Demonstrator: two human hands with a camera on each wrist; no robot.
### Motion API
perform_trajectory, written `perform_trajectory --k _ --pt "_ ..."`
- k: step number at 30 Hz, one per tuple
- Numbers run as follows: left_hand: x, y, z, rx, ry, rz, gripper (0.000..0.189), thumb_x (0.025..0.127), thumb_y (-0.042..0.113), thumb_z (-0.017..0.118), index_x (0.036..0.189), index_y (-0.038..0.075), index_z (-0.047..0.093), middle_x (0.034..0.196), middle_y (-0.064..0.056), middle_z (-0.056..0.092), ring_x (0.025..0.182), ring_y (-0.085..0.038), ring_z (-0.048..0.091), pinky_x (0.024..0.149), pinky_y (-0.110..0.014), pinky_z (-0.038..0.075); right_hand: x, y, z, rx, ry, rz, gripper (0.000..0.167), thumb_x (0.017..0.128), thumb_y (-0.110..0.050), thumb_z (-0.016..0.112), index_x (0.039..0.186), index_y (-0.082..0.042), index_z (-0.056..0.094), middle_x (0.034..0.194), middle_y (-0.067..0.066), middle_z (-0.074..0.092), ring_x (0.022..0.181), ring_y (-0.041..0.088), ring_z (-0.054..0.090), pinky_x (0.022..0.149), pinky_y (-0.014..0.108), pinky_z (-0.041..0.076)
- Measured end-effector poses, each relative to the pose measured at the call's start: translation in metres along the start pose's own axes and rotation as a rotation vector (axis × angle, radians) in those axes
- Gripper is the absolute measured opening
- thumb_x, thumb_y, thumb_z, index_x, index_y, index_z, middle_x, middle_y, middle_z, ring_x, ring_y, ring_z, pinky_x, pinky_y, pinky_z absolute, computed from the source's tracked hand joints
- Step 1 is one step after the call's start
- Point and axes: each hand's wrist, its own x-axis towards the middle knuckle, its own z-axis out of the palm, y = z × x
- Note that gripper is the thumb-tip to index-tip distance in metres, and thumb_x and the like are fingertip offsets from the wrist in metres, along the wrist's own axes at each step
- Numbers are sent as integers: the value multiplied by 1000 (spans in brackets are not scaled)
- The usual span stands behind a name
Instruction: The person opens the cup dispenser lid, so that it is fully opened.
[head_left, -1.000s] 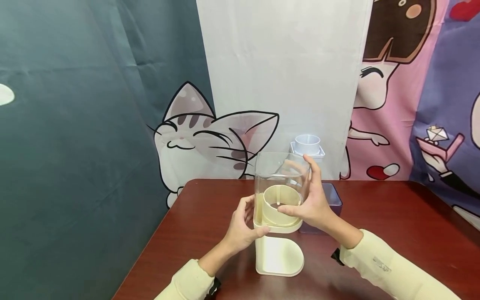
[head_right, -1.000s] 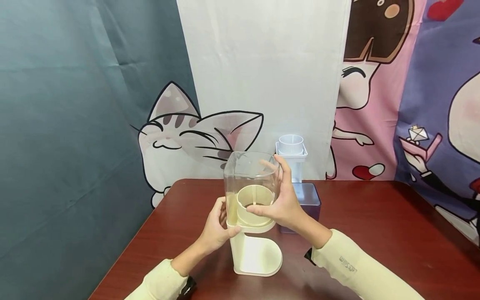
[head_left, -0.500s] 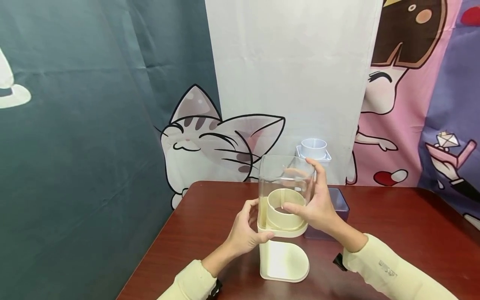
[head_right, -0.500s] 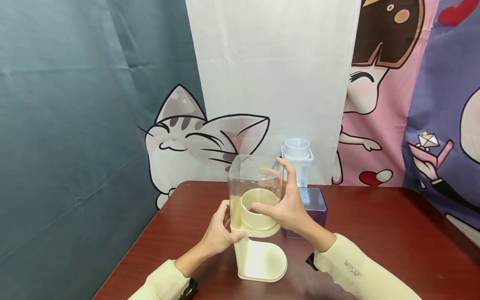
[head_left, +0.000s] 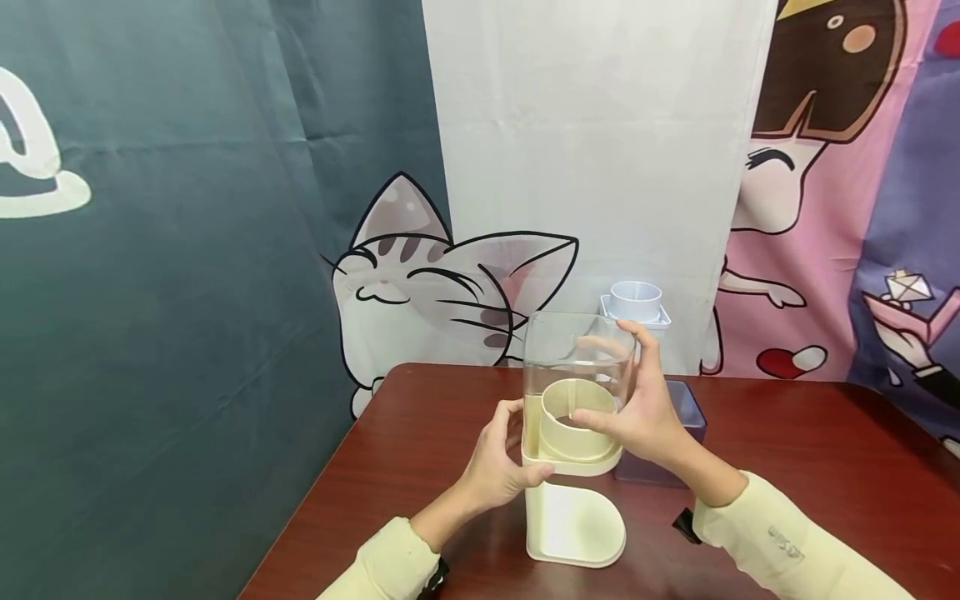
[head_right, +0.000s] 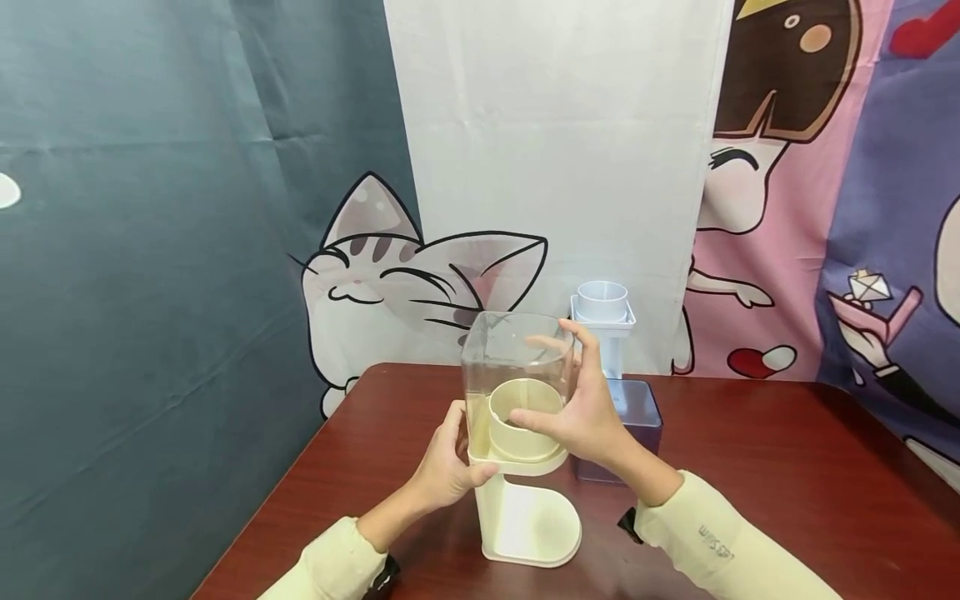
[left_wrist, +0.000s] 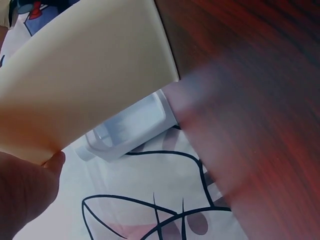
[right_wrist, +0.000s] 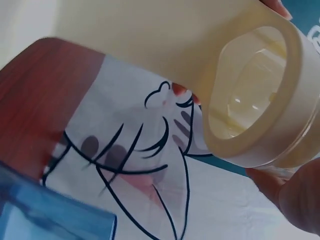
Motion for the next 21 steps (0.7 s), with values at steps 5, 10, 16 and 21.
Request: perform_trajectory --k 5,10,16,21 --pt "0 2 3 -1 -4 -20 77 72 21 81 136 7 41 131 -9 56 118 -20 58 103 -34 45 -2 -4 -2 41 29 86 103 66 21 75 144 2 12 135 22 53 109 28 66 86 36 56" --pt "5 3 2 4 -7 -13 77 73 20 81 136 7 40 131 -9 56 119 -22 57 103 -37 45 1 -2 -2 94 23 -36 105 65 20 79 146 -1 16 136 24 51 113 26 64 93 35 52" --pt "4 3 -2 1 -15 -13 75 73 25 82 134 8 41 129 -9 58 119 -23 58 103 -36 44 4 0 1 76 2 -113 106 68 8 86 146 2 14 137 27 49 117 25 61 97 35 50" --pt "3 3 -2 11 -19 -30 76 73 27 81 134 8 40 130 -9 58 119 -23 57 103 -36 45 5 3 0 68 -5 -117 106 68 4 87 146 2 15 136 30 49 117 26 61 98 36 49"
